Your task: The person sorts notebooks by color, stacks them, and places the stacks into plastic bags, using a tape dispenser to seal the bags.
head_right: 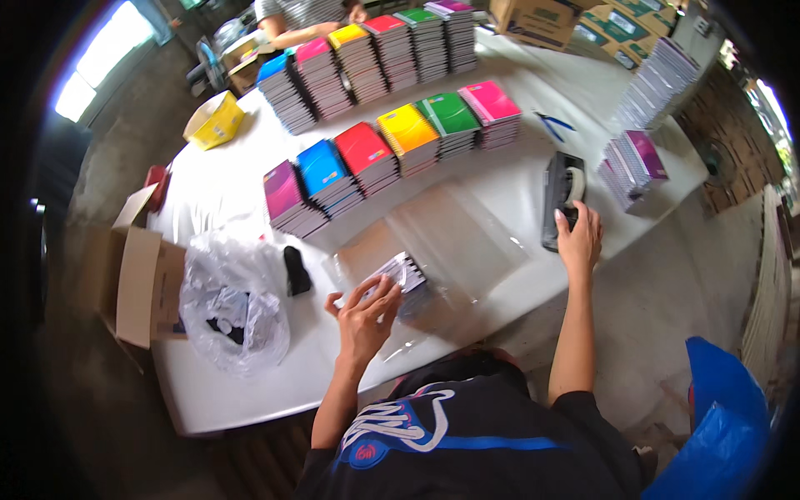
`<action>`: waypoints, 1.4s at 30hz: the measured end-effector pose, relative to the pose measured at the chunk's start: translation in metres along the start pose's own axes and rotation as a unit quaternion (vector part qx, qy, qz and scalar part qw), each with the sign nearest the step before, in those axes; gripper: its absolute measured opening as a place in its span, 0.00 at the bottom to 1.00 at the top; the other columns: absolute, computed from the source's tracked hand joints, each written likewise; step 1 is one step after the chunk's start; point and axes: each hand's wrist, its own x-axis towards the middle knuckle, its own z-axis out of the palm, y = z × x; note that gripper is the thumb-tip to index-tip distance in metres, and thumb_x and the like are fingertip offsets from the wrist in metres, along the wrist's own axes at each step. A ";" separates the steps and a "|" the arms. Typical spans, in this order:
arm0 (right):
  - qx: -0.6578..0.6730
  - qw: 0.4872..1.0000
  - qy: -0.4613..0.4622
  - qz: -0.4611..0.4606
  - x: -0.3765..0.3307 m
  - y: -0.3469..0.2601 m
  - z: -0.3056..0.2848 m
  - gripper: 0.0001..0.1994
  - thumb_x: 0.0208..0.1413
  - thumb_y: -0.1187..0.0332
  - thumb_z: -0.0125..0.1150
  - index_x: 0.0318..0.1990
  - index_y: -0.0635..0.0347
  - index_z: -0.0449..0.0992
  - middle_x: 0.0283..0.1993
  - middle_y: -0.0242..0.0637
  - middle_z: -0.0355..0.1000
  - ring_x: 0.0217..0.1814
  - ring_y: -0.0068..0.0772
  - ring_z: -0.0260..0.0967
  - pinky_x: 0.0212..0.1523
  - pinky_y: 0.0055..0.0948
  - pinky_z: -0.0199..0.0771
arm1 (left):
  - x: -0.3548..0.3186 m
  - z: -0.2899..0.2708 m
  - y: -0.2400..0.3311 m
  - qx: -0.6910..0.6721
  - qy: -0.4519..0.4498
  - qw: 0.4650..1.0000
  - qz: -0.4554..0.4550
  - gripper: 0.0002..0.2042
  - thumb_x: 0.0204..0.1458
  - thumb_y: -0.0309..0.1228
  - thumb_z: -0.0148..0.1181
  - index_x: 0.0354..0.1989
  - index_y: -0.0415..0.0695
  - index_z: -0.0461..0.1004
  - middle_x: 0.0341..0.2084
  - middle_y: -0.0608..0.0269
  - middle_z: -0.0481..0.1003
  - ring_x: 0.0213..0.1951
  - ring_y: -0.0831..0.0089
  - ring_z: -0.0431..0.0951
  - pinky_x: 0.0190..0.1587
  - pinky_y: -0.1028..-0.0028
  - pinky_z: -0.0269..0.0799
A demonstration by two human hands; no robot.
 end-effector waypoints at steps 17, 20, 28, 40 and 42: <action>0.614 0.690 -0.192 0.332 -0.019 0.079 0.001 0.20 0.50 0.56 0.60 0.51 0.46 0.73 0.47 0.26 0.66 0.61 0.30 0.52 0.63 0.63 0.26 | -0.004 -0.001 -0.002 0.003 0.013 1.000 -0.001 0.11 0.42 0.32 0.66 0.36 0.57 0.79 0.40 0.72 0.78 0.43 0.78 0.75 0.48 0.62 0.48; 0.492 0.799 -0.198 0.283 -0.046 0.075 -0.001 0.15 0.51 0.58 0.59 0.46 0.48 0.77 0.51 0.29 0.66 0.63 0.32 0.52 0.65 0.53 0.33 | -0.005 -0.001 -0.001 -0.003 0.017 1.000 -0.006 0.11 0.41 0.30 0.67 0.36 0.56 0.79 0.40 0.72 0.78 0.43 0.77 0.75 0.47 0.64 0.50; 0.164 0.983 0.012 0.077 -0.054 0.043 -0.013 0.08 0.54 0.64 0.58 0.33 0.57 0.79 0.31 0.33 0.76 0.26 0.30 0.71 0.27 0.27 0.70 | -0.006 0.004 0.000 -0.068 0.042 0.997 -0.008 0.13 0.40 0.25 0.67 0.35 0.55 0.79 0.31 0.71 0.75 0.42 0.74 0.76 0.41 0.69 0.59; 0.429 0.783 -0.444 0.077 -0.141 -0.173 0.008 0.21 0.53 0.54 0.61 0.18 0.63 0.75 0.09 0.28 0.62 0.09 0.15 0.55 0.11 0.18 0.51 | -0.014 0.010 -0.009 -0.135 0.051 0.989 -0.029 0.24 0.39 0.26 0.67 0.48 0.49 0.68 0.41 0.64 0.74 0.41 0.66 0.74 0.45 0.65 0.60; 0.419 0.794 -0.431 0.088 -0.150 -0.170 0.011 0.23 0.51 0.51 0.62 0.15 0.63 0.76 0.07 0.28 0.60 0.09 0.15 0.57 0.11 0.19 0.51 | -0.014 0.002 -0.007 -0.053 0.005 0.999 -0.003 0.25 0.38 0.27 0.67 0.48 0.51 0.70 0.44 0.63 0.72 0.43 0.66 0.73 0.45 0.65 0.60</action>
